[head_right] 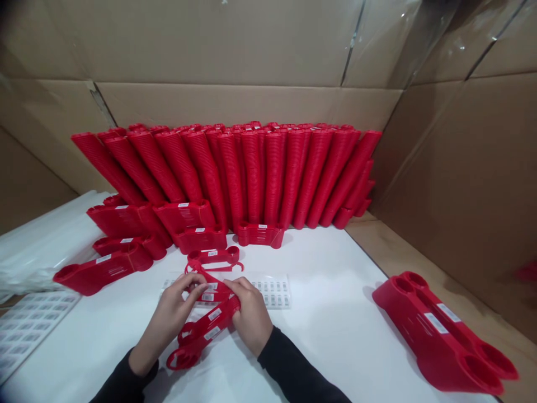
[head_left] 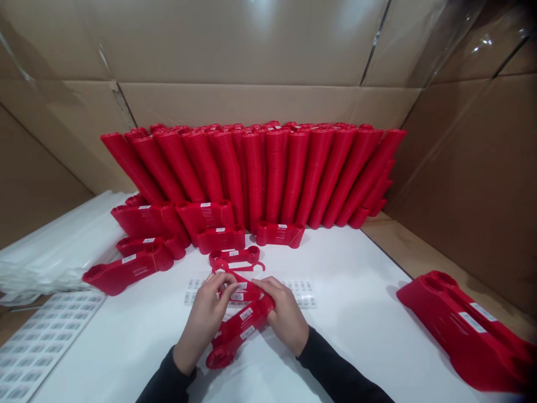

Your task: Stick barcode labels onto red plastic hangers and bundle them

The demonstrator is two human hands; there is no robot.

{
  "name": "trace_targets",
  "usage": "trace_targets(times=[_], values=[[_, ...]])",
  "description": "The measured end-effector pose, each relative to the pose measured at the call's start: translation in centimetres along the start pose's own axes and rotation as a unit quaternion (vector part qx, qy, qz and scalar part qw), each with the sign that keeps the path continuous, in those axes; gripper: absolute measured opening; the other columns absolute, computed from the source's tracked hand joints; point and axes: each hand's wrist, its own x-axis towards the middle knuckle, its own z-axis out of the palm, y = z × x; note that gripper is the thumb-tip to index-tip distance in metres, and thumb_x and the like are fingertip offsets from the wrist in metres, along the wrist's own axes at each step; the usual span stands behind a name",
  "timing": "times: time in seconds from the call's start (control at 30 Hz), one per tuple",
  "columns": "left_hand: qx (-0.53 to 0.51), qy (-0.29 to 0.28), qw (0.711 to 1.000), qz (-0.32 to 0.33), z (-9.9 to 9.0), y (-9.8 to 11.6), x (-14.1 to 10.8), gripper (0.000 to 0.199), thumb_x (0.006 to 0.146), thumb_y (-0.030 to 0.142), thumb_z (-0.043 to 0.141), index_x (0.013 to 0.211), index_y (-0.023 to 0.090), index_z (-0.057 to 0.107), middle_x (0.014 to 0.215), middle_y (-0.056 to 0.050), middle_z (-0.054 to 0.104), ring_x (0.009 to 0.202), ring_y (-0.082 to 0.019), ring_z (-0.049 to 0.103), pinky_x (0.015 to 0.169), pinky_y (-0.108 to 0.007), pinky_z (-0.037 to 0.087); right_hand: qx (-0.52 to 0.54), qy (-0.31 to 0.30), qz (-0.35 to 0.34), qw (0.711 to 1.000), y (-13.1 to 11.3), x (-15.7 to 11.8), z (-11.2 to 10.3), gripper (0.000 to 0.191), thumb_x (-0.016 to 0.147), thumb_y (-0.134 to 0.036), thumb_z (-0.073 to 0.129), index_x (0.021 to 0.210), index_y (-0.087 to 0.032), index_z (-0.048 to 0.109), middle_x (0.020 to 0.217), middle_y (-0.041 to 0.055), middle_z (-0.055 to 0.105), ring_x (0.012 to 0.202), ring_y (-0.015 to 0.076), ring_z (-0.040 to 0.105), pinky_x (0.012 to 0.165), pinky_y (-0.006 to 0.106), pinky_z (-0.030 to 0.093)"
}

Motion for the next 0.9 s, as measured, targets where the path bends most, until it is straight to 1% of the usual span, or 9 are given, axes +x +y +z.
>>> trace_targets(times=[0.13, 0.23, 0.33, 0.6, 0.7, 0.8, 0.9], values=[[0.015, -0.006, 1.0, 0.012, -0.12, 0.22, 0.09, 0.023, 0.087, 0.037, 0.04, 0.077, 0.021, 0.053, 0.079, -0.002, 0.06, 0.078, -0.019, 0.053, 0.073, -0.032, 0.041, 0.003, -0.002, -0.003, 1.0, -0.16, -0.15, 0.01, 0.065, 0.059, 0.009, 0.036, 0.112, -0.021, 0.061, 0.099, 0.0052, 0.06, 0.094, 0.0168, 0.056, 0.084, 0.027, 0.045], [0.029, -0.006, 0.999, 0.023, -0.2, 0.46, 0.06, 0.023, 0.088, 0.035, 0.039, 0.076, 0.021, 0.053, 0.079, -0.003, 0.06, 0.081, -0.02, 0.052, 0.076, -0.033, 0.039, -0.002, -0.004, -0.003, 1.0, -0.35, -0.19, 0.06, 0.062, 0.061, 0.009, 0.038, 0.11, -0.02, 0.061, 0.097, 0.0056, 0.06, 0.092, 0.0169, 0.057, 0.083, 0.028, 0.045], [0.044, -0.006, 0.999, 0.027, -0.21, 0.64, 0.05, 0.024, 0.089, 0.034, 0.037, 0.076, 0.021, 0.052, 0.079, -0.002, 0.059, 0.081, -0.021, 0.051, 0.075, -0.034, 0.038, -0.003, -0.003, -0.004, 1.0, -0.52, -0.17, 0.09, 0.059, 0.063, 0.008, 0.039, 0.109, -0.019, 0.062, 0.097, 0.0059, 0.061, 0.091, 0.0172, 0.057, 0.083, 0.028, 0.045], [0.085, 0.0, 0.995, 0.049, 0.1, 0.36, 0.16, 0.022, 0.089, 0.031, 0.037, 0.077, 0.021, 0.051, 0.078, -0.002, 0.059, 0.078, -0.02, 0.049, 0.072, -0.033, 0.037, 0.003, -0.01, -0.009, 1.0, -0.66, -0.33, 0.13, 0.064, 0.059, 0.009, 0.037, 0.11, -0.02, 0.061, 0.101, 0.0058, 0.061, 0.095, 0.0175, 0.057, 0.086, 0.028, 0.044], [0.094, -0.012, 0.994, 0.063, -0.01, 0.33, 0.1, 0.021, 0.09, 0.029, 0.036, 0.077, 0.02, 0.049, 0.078, -0.002, 0.057, 0.077, -0.02, 0.049, 0.072, -0.033, 0.036, -0.01, -0.01, -0.002, 1.0, -0.57, -0.36, 0.11, 0.066, 0.056, 0.01, 0.035, 0.11, -0.017, 0.061, 0.102, 0.0066, 0.061, 0.096, 0.018, 0.056, 0.087, 0.029, 0.044], [0.103, -0.009, 0.991, 0.085, -0.39, 0.18, 0.02, 0.019, 0.09, 0.025, 0.034, 0.079, 0.02, 0.048, 0.08, -0.003, 0.056, 0.078, -0.02, 0.049, 0.073, -0.034, 0.036, -0.031, -0.002, 0.018, 0.999, -0.28, -0.2, -0.08, 0.068, 0.052, 0.009, 0.034, 0.11, -0.013, 0.062, 0.1, 0.0083, 0.061, 0.096, 0.0193, 0.056, 0.087, 0.031, 0.044], [0.066, -0.009, 0.994, 0.082, -0.82, 0.06, -0.02, 0.017, 0.091, 0.025, 0.033, 0.08, 0.02, 0.046, 0.082, -0.003, 0.055, 0.079, -0.019, 0.049, 0.073, -0.032, 0.037, -0.043, 0.016, 0.039, 0.998, 0.0, 0.09, -0.39, 0.069, 0.049, 0.009, 0.033, 0.109, -0.012, 0.062, 0.099, 0.0092, 0.061, 0.095, 0.0202, 0.056, 0.087, 0.032, 0.044]])
